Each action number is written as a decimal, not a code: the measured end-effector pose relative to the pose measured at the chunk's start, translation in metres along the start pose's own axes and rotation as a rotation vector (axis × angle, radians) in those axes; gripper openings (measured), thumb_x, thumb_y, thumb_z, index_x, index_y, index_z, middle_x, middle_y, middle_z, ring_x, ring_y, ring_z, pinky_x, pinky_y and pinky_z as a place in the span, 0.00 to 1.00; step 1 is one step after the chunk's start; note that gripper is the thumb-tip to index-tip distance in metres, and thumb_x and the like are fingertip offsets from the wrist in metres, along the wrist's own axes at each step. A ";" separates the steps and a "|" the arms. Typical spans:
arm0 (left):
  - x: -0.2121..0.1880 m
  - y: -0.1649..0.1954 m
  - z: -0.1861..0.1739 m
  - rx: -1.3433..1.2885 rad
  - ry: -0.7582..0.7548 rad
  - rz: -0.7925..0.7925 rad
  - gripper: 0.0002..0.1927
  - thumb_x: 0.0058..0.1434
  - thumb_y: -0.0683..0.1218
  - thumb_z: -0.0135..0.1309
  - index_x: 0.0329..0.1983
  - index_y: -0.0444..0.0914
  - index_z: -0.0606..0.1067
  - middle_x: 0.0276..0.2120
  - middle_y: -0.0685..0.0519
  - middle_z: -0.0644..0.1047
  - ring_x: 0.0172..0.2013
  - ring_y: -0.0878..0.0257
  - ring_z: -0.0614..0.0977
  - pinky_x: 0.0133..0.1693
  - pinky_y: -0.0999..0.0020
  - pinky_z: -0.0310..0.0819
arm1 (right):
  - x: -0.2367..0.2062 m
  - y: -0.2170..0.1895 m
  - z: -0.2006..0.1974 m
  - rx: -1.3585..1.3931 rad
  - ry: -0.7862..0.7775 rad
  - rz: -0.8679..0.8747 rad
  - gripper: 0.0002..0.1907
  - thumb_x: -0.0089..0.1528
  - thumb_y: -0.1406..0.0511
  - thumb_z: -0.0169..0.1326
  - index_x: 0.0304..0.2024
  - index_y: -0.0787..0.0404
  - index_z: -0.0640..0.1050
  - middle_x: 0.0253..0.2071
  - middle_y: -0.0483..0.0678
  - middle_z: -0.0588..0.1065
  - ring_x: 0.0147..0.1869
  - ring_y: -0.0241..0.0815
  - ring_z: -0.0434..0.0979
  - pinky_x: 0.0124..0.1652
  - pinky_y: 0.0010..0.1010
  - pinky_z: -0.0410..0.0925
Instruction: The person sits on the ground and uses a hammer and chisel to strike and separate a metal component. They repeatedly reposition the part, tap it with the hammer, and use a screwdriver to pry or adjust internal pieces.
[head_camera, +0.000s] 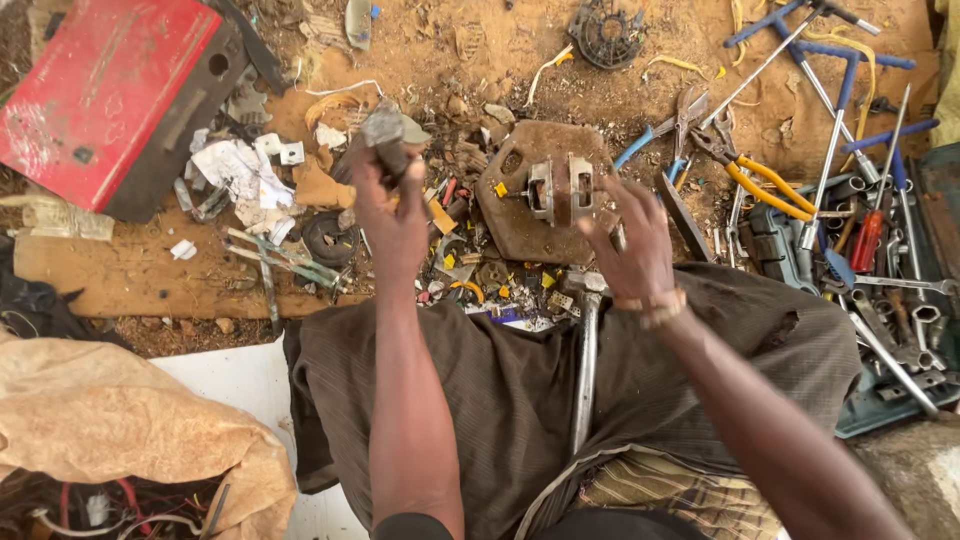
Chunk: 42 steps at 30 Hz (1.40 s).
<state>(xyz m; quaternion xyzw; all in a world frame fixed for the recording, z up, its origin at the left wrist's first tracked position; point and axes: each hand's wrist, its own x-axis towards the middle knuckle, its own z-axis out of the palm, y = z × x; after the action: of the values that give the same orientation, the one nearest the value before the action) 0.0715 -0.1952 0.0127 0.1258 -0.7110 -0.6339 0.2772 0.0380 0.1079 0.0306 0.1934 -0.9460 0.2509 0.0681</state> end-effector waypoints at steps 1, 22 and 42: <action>-0.001 0.008 0.003 -0.130 -0.029 -0.052 0.15 0.75 0.47 0.52 0.61 0.40 0.67 0.48 0.50 0.80 0.42 0.61 0.82 0.40 0.63 0.84 | -0.019 -0.007 -0.001 0.019 0.005 0.183 0.24 0.66 0.56 0.63 0.58 0.62 0.76 0.55 0.62 0.74 0.58 0.56 0.74 0.49 0.50 0.71; 0.020 0.017 0.078 -1.070 -0.366 -0.086 0.11 0.78 0.57 0.47 0.57 0.50 0.72 0.41 0.59 0.74 0.44 0.68 0.72 0.50 0.67 0.69 | -0.103 0.035 0.022 1.475 -0.479 1.292 0.14 0.64 0.64 0.54 0.48 0.61 0.66 0.25 0.45 0.69 0.22 0.36 0.67 0.19 0.25 0.65; 0.023 0.007 0.071 -0.451 -0.629 0.104 0.19 0.80 0.59 0.44 0.71 0.55 0.64 0.52 0.55 0.80 0.58 0.62 0.82 0.63 0.53 0.79 | -0.116 -0.008 -0.023 1.169 -0.251 1.122 0.19 0.64 0.68 0.54 0.56 0.58 0.66 0.25 0.40 0.68 0.19 0.30 0.66 0.17 0.22 0.65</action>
<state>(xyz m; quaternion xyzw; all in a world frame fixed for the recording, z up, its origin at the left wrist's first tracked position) 0.0149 -0.1473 0.0223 -0.1751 -0.6094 -0.7670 0.0983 0.1485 0.1513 0.0282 -0.2779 -0.6191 0.6767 -0.2857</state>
